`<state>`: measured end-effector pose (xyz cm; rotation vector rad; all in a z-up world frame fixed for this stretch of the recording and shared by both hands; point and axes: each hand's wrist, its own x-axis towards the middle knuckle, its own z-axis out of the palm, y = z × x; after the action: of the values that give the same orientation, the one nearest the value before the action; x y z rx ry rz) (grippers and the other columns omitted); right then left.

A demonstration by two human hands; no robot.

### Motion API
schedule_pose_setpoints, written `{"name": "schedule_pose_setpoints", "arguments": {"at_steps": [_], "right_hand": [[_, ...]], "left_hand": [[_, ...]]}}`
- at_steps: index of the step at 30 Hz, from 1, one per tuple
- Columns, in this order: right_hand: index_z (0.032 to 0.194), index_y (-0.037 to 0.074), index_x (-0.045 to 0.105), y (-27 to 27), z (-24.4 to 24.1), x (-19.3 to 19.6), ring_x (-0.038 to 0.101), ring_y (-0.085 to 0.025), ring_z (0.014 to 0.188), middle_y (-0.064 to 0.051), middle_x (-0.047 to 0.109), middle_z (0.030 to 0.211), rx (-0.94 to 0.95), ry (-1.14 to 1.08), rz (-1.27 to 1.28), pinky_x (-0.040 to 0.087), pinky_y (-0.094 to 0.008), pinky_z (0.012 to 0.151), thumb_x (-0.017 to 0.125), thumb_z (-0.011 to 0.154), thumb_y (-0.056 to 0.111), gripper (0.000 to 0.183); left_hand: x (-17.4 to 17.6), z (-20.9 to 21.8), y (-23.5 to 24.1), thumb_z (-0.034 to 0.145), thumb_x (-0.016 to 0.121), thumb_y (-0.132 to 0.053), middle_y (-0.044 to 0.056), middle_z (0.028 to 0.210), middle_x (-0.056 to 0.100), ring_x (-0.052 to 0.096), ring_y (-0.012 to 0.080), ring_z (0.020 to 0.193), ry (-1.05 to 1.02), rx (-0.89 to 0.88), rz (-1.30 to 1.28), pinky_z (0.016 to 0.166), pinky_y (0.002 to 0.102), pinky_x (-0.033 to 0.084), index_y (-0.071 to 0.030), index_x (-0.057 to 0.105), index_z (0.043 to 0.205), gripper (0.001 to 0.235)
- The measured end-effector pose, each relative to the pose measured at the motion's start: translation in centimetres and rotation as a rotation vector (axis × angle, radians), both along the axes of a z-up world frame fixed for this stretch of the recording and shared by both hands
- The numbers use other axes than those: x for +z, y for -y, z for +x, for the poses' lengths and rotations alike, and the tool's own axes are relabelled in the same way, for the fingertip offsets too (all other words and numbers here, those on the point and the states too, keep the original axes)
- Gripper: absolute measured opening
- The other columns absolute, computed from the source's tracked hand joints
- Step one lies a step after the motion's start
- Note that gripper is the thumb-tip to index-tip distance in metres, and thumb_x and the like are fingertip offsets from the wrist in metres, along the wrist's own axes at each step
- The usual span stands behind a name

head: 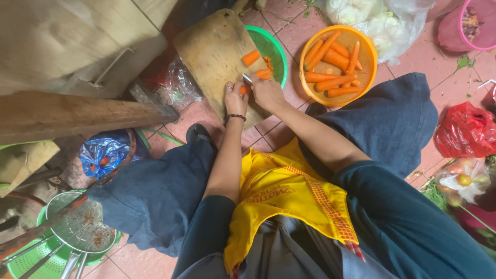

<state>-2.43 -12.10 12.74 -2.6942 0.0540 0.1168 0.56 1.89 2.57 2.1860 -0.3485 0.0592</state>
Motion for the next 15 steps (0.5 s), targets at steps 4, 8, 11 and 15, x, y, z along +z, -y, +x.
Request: {"name": "schedule_pose_setpoints", "arguments": {"at_steps": [4,8,11,15], "right_hand": [[0.112,0.003,0.054,-0.4,0.6,-1.7,0.071,-0.044,0.075,-0.024,0.071,0.078,0.046,0.049,-0.026,0.055,-0.055,0.069,0.058,0.096,0.015,0.02],[0.111,0.002,0.053,-1.2,0.6,-1.4,0.072,-0.042,0.076,-0.023,0.072,0.081,0.034,0.033,-0.042,0.055,-0.053,0.066,0.058,0.092,0.013,0.023],[0.112,0.002,0.053,-1.2,0.9,-2.1,0.072,-0.042,0.076,-0.023,0.072,0.082,0.034,0.033,-0.036,0.055,-0.053,0.063,0.058,0.09,0.012,0.025],[0.116,0.002,0.053,-0.5,0.8,-2.3,0.072,-0.042,0.077,-0.024,0.072,0.079,0.06,-0.011,-0.015,0.056,-0.053,0.068,0.057,0.092,0.011,0.026]], "left_hand": [[-0.6,0.4,-0.1,0.073,0.077,0.003,0.016,0.098,0.056,0.063,0.0365,0.086,0.009,0.007,0.0,0.073,0.045,0.055,-0.009,0.065,0.104,0.035],[0.6,-0.3,-0.3,0.077,0.074,0.005,0.016,0.098,0.055,0.062,0.0343,0.08,-0.02,0.022,-0.041,0.071,0.043,0.054,-0.008,0.064,0.103,0.031],[0.2,-0.3,-0.3,0.077,0.072,0.009,0.016,0.097,0.055,0.062,0.0328,0.077,-0.015,0.033,-0.038,0.069,0.042,0.054,-0.007,0.065,0.104,0.032],[0.3,-0.9,0.0,0.075,0.071,0.01,0.015,0.096,0.055,0.062,0.0313,0.074,0.018,0.071,-0.047,0.067,0.04,0.055,-0.008,0.066,0.103,0.034]]}}
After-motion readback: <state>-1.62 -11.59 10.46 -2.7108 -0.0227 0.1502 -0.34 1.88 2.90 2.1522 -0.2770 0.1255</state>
